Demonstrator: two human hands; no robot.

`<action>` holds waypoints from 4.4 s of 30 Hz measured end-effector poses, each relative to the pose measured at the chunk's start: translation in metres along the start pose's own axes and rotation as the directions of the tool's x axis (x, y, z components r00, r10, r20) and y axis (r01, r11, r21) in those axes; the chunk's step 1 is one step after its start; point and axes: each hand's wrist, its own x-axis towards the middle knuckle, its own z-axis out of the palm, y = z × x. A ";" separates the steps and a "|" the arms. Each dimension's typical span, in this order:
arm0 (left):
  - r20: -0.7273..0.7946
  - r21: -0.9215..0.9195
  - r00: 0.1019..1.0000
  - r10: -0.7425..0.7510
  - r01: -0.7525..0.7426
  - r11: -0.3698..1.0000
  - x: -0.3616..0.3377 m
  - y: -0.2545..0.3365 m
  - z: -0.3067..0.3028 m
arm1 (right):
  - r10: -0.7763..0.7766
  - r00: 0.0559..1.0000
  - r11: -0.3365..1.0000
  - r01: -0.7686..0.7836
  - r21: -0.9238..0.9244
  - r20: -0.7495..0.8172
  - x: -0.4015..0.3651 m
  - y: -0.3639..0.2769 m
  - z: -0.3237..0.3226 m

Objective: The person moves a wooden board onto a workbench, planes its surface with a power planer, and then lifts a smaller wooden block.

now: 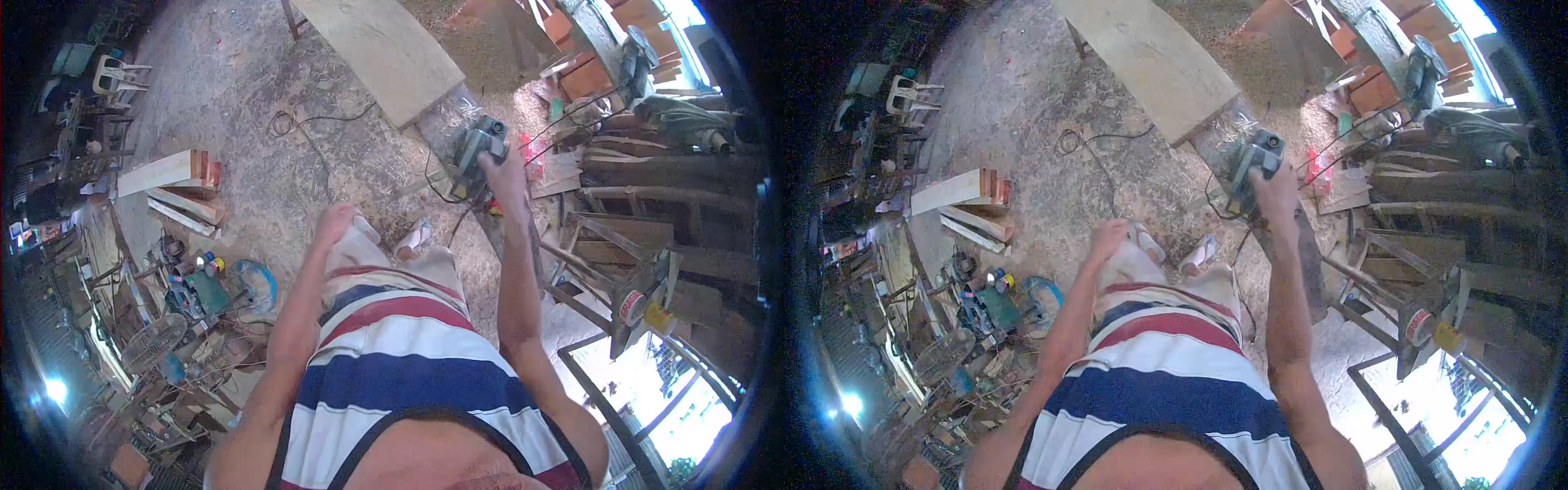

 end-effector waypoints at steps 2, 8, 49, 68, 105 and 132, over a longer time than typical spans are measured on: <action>0.233 0.240 0.971 -0.044 -0.014 0.971 0.018 0.061 0.041 | 0.092 0.993 0.973 -0.105 0.204 0.072 -0.034 -0.008 -0.002; 0.214 0.308 0.887 0.410 -0.460 0.833 0.052 0.122 0.176 | 0.146 0.988 0.859 -0.101 0.502 -0.051 -0.012 0.023 0.055; -0.033 -0.534 0.696 -0.718 0.595 0.601 0.001 -0.062 -0.130 | -0.465 0.881 0.848 0.414 0.330 0.091 0.309 -0.403 0.276; 0.077 -0.528 0.650 -0.756 0.670 0.522 0.016 -0.138 -0.165 | -0.343 0.896 0.885 0.207 0.417 0.283 0.226 -0.343 0.212; 0.086 -0.603 0.677 -0.731 0.620 0.502 0.065 -0.097 -0.189 | -0.330 0.897 0.899 0.203 0.389 0.294 0.353 -0.465 0.294; -0.018 -0.520 0.770 -0.637 0.537 0.664 0.064 -0.054 -0.126 | -0.238 0.968 0.927 0.204 0.316 0.075 0.205 -0.266 0.158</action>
